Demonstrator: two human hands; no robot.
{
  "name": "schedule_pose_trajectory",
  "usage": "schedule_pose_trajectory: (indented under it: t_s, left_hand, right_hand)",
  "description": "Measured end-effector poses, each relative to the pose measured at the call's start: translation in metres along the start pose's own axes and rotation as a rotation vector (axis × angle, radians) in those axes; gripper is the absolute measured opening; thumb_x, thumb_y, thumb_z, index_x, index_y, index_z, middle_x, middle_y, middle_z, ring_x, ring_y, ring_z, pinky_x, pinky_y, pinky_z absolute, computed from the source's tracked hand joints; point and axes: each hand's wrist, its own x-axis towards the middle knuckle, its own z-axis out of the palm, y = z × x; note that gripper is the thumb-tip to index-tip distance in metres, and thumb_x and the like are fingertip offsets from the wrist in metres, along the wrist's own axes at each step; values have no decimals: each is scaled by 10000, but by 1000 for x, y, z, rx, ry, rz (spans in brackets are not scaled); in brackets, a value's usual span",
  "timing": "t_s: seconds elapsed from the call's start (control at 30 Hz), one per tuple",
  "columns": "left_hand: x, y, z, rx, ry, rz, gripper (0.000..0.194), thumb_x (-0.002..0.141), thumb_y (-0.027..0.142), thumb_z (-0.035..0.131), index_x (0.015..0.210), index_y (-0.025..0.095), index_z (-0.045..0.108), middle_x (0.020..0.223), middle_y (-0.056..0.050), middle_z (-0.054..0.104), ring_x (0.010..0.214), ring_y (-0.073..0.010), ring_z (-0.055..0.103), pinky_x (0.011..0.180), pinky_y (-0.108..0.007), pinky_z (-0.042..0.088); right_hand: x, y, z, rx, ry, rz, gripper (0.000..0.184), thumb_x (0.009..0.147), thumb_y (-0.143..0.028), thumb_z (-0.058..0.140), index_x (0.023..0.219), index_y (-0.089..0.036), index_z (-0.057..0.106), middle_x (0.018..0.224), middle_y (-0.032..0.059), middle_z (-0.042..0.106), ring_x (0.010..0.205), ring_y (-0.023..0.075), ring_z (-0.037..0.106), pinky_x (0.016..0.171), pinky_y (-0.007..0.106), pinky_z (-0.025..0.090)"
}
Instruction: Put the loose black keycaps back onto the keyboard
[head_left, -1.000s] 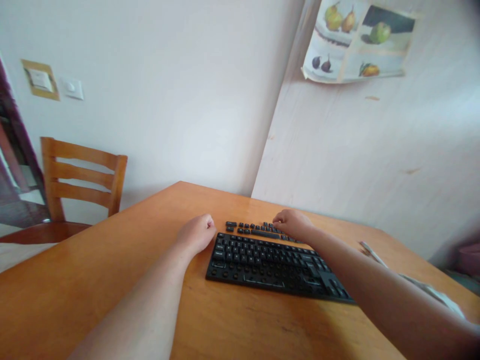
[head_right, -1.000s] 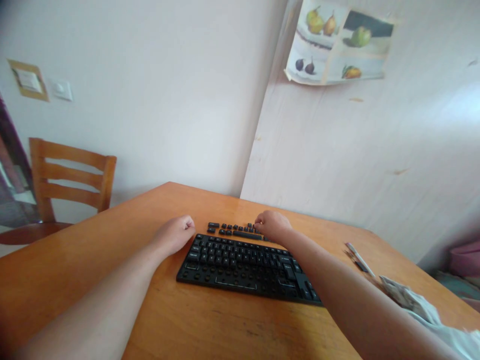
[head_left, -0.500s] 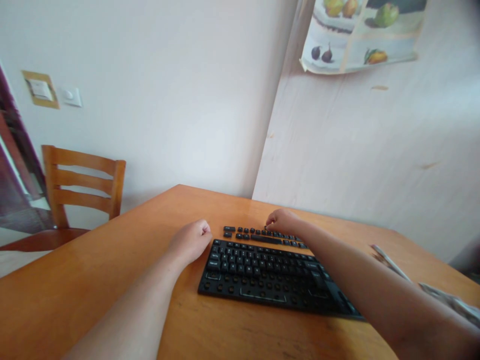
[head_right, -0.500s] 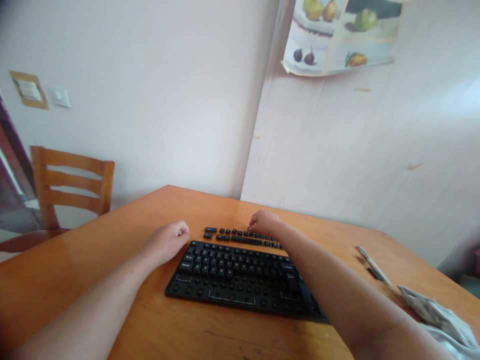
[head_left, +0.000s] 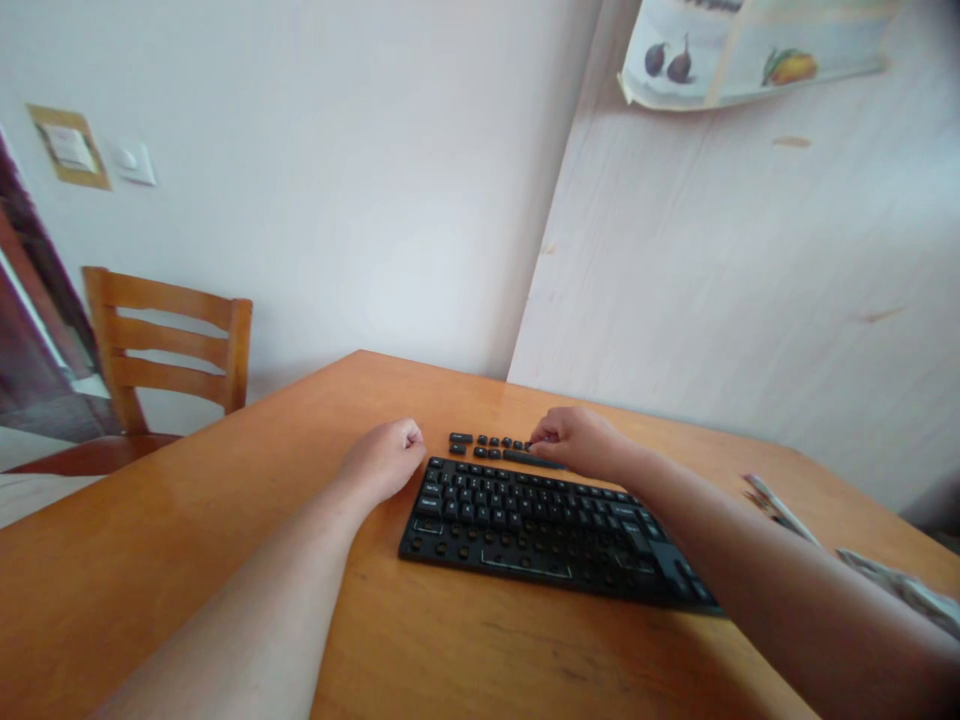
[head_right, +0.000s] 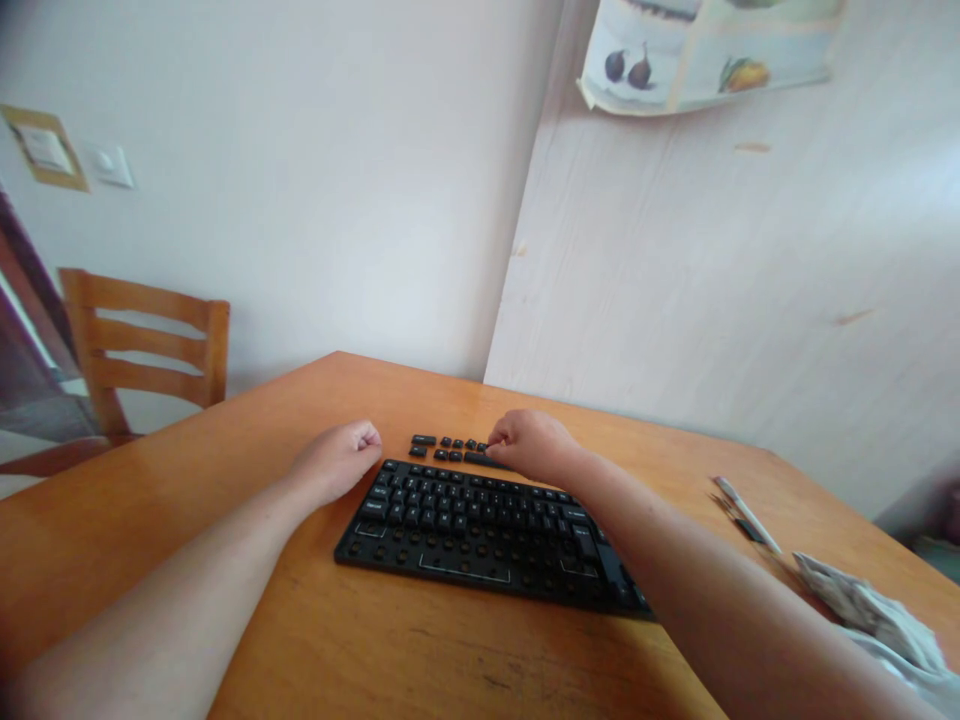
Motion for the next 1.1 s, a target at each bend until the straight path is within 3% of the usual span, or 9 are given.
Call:
schedule_pose_trajectory:
  t_s: [0.17, 0.33, 0.67, 1.1]
  left_hand:
    - [2, -3, 3, -6, 8, 16, 155, 825, 276, 486, 777, 237, 628, 755, -2, 677, 682, -169, 581, 549, -271, 303]
    - [3, -3, 3, -9, 13, 18, 146, 819, 285, 502, 780, 234, 633, 750, -5, 677, 682, -172, 584, 548, -271, 311]
    - [3, -2, 3, -11, 6, 13, 157, 821, 297, 499, 789, 236, 641, 767, -8, 687, 673, -168, 579, 551, -265, 314]
    - [0, 2, -1, 4, 2, 1, 156, 816, 291, 498, 784, 236, 640, 766, -8, 685, 674, -173, 577, 550, -275, 312]
  right_hand:
    - [-55, -40, -4, -10, 14, -96, 176, 869, -326, 614, 863, -230, 762, 824, 19, 670, 771, 145, 587, 675, 250, 408]
    - [-79, -55, 3, -42, 19, -112, 166, 880, -302, 605, 860, -230, 754, 802, 21, 663, 814, 159, 590, 757, 265, 424]
    - [-84, -62, 13, -120, -11, -102, 231, 924, -314, 547, 835, -217, 736, 864, 43, 677, 890, 186, 598, 840, 299, 426]
    - [-77, -82, 5, -336, -115, -112, 259, 920, -255, 488, 805, -183, 708, 912, 97, 693, 919, 232, 612, 850, 332, 449]
